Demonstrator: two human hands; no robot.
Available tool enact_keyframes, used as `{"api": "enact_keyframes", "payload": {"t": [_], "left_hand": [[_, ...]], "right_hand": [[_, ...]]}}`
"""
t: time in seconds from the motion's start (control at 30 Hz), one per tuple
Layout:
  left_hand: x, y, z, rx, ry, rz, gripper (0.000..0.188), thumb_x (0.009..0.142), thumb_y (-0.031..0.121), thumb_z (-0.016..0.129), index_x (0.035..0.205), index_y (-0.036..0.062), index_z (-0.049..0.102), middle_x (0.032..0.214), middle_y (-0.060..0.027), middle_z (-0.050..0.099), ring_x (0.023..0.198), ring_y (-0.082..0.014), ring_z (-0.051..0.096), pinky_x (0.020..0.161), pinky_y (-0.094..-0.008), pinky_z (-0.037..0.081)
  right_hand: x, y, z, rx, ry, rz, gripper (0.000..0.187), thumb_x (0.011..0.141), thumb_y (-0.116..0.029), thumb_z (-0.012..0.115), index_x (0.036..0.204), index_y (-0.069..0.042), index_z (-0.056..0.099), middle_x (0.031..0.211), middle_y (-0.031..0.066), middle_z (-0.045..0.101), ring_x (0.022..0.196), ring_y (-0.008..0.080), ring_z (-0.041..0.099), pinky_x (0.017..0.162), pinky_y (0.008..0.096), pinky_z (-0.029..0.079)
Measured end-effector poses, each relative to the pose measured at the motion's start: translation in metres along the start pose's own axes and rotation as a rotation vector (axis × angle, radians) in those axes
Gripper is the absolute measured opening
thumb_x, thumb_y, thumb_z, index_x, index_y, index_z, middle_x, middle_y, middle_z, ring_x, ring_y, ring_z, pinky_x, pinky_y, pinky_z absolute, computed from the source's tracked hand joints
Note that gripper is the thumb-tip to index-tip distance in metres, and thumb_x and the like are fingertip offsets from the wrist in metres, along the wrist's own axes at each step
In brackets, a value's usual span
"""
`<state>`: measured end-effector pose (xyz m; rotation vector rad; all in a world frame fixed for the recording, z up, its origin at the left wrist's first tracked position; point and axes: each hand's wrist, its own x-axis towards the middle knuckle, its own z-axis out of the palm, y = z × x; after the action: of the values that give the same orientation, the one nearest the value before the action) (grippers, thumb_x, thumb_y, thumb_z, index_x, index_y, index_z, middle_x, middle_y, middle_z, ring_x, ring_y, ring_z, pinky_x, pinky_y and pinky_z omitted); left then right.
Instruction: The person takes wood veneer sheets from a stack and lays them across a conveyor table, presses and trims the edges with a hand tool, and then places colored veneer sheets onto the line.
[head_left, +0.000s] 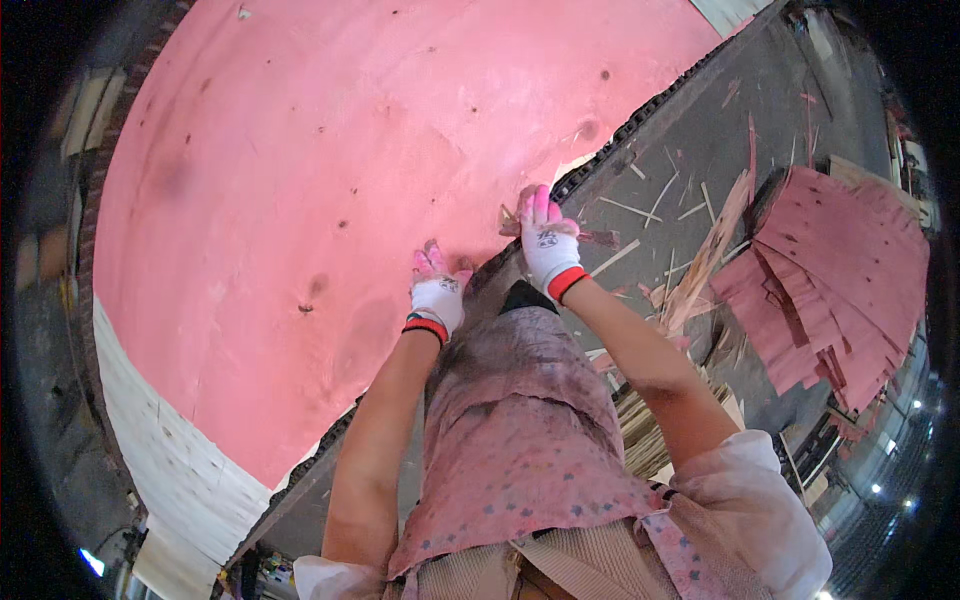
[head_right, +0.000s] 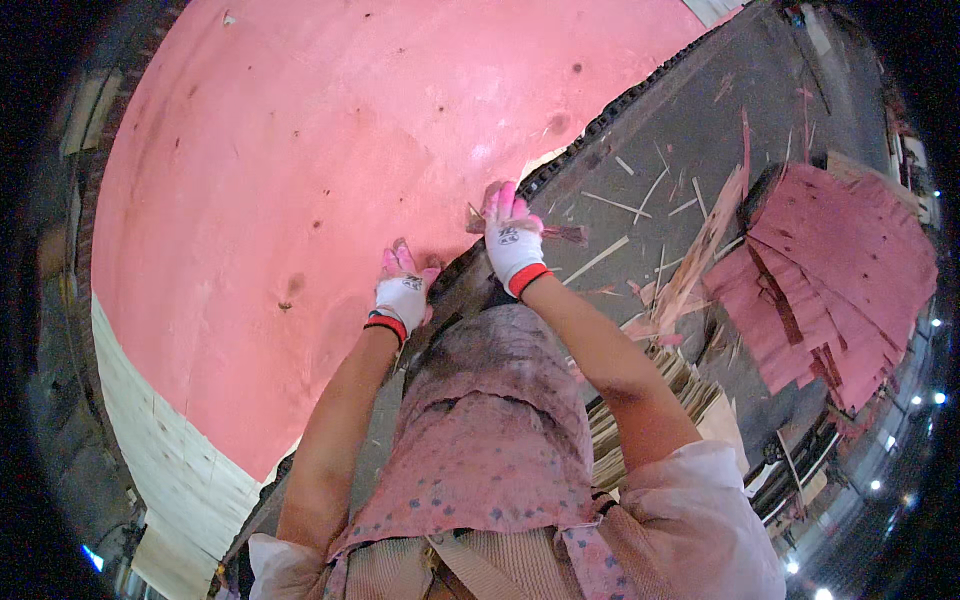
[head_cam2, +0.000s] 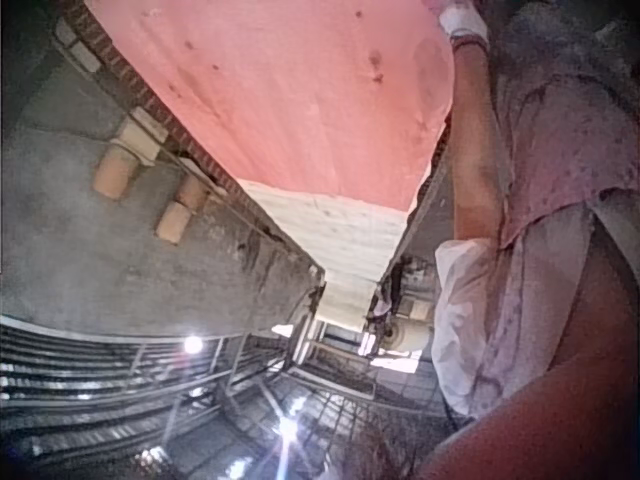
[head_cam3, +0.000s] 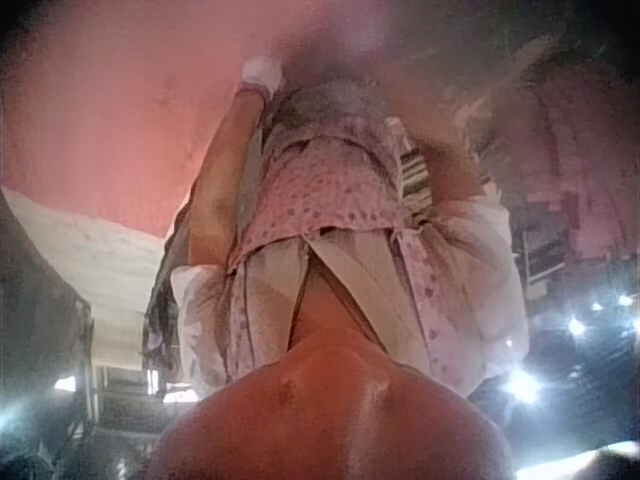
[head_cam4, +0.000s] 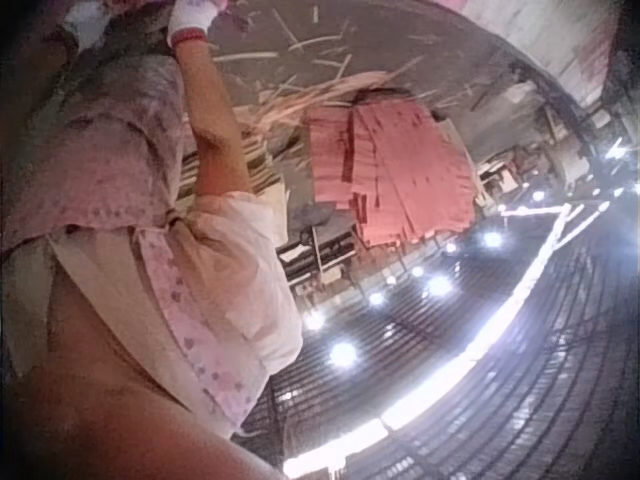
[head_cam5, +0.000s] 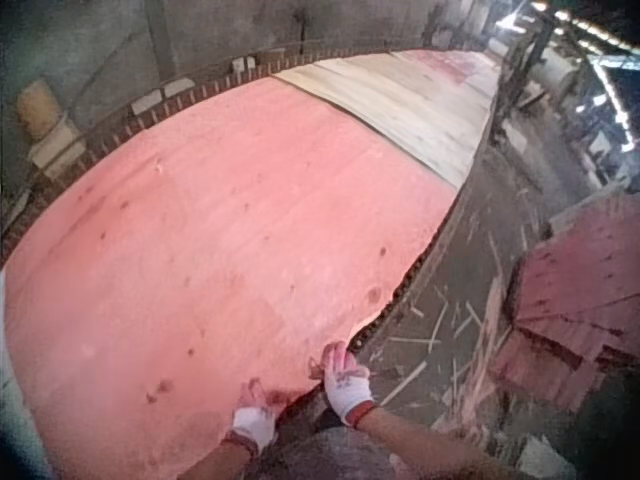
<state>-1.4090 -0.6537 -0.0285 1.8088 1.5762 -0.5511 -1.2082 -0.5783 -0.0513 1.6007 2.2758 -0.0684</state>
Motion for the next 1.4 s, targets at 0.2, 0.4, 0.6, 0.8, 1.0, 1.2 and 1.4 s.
{"api": "enact_keyframes", "payload": {"t": [0.2, 0.4, 0.6, 0.8, 1.0, 1.2, 1.4], "left_hand": [[-0.003, 0.000, -0.015, -0.004, -0.065, 0.002, 0.079, 0.062, 0.023, 0.077, 0.134, 0.0290, 0.045, 0.149, -0.0298, 0.007, 0.134, -0.0509, 0.019, 0.104, -0.0508, 0.033], [-0.008, 0.001, -0.022, 0.046, -0.110, 0.005, 0.054, 0.080, 0.031, 0.065, 0.132, 0.0303, 0.048, 0.149, -0.0264, 0.012, 0.134, -0.0491, 0.021, 0.101, -0.0518, 0.036], [-0.001, 0.009, -0.028, 0.098, -0.095, 0.001, 0.077, 0.067, 0.029, 0.073, 0.137, 0.0267, 0.040, 0.146, -0.0341, 0.010, 0.130, -0.0537, 0.024, 0.100, -0.0516, 0.037], [-0.003, 0.015, -0.039, 0.109, -0.113, 0.029, 0.078, 0.068, 0.035, 0.071, 0.137, 0.0231, 0.038, 0.142, -0.0382, 0.019, 0.126, -0.0540, 0.032, 0.096, -0.0510, 0.041], [-0.011, -0.010, -0.025, -0.153, 0.058, 0.126, 0.077, 0.070, 0.040, 0.072, 0.137, 0.0195, 0.041, 0.145, -0.0308, 0.022, 0.128, -0.0470, 0.035, 0.098, -0.0472, 0.040], [-0.052, -0.069, 0.009, -0.916, 0.586, -0.121, 0.079, 0.076, 0.021, 0.072, 0.140, -0.0003, 0.031, 0.143, -0.0177, 0.036, 0.129, -0.0286, 0.039, 0.104, -0.0376, 0.036], [-0.117, -0.130, 0.108, -0.303, 0.441, -0.185, 0.090, 0.070, 0.029, 0.077, 0.141, 0.0026, 0.029, 0.142, -0.0224, 0.035, 0.133, -0.0355, 0.032, 0.108, -0.0382, 0.031]], "right_hand": [[0.012, -0.011, -0.015, 0.001, -0.206, 0.003, 0.051, 0.087, -0.015, 0.043, 0.136, -0.001, 0.036, 0.143, 0.0255, 0.030, 0.098, 0.0321, 0.061, 0.069, 0.0448, 0.051], [0.049, 0.060, -0.015, 1.138, -0.530, -0.018, 0.042, 0.080, -0.009, 0.059, 0.118, 0.002, 0.048, 0.091, 0.0139, 0.067, 0.073, 0.0189, 0.064, 0.061, 0.0322, 0.051], [0.049, 0.090, -0.013, 1.414, 0.103, 0.147, 0.041, 0.083, -0.007, 0.053, 0.123, -0.004, 0.047, 0.101, 0.0156, 0.064, 0.074, 0.0258, 0.065, 0.060, 0.0342, 0.052], [0.017, 0.012, -0.004, 0.517, -0.198, -0.105, 0.046, 0.082, -0.013, 0.043, 0.126, -0.001, 0.045, 0.128, 0.0249, 0.049, 0.099, 0.0367, 0.061, 0.086, 0.0491, 0.048], [0.088, 0.067, -0.025, 1.919, -0.349, 0.183, 0.024, 0.080, -0.010, 0.055, 0.102, -0.002, 0.058, 0.087, 0.0139, 0.066, 0.068, 0.0207, 0.065, 0.051, 0.0343, 0.052], [-0.017, 0.157, 0.025, 2.060, -0.092, 0.756, 0.019, 0.090, -0.013, 0.047, 0.103, -0.004, 0.057, 0.079, 0.0103, 0.067, 0.057, 0.0173, 0.062, 0.045, 0.0301, 0.048], [-0.290, 0.142, 0.217, 0.796, -0.556, 0.604, 0.021, 0.082, -0.024, 0.054, 0.086, -0.004, 0.060, 0.060, 0.0117, 0.059, 0.047, 0.0225, 0.058, 0.043, 0.0371, 0.046]]}}
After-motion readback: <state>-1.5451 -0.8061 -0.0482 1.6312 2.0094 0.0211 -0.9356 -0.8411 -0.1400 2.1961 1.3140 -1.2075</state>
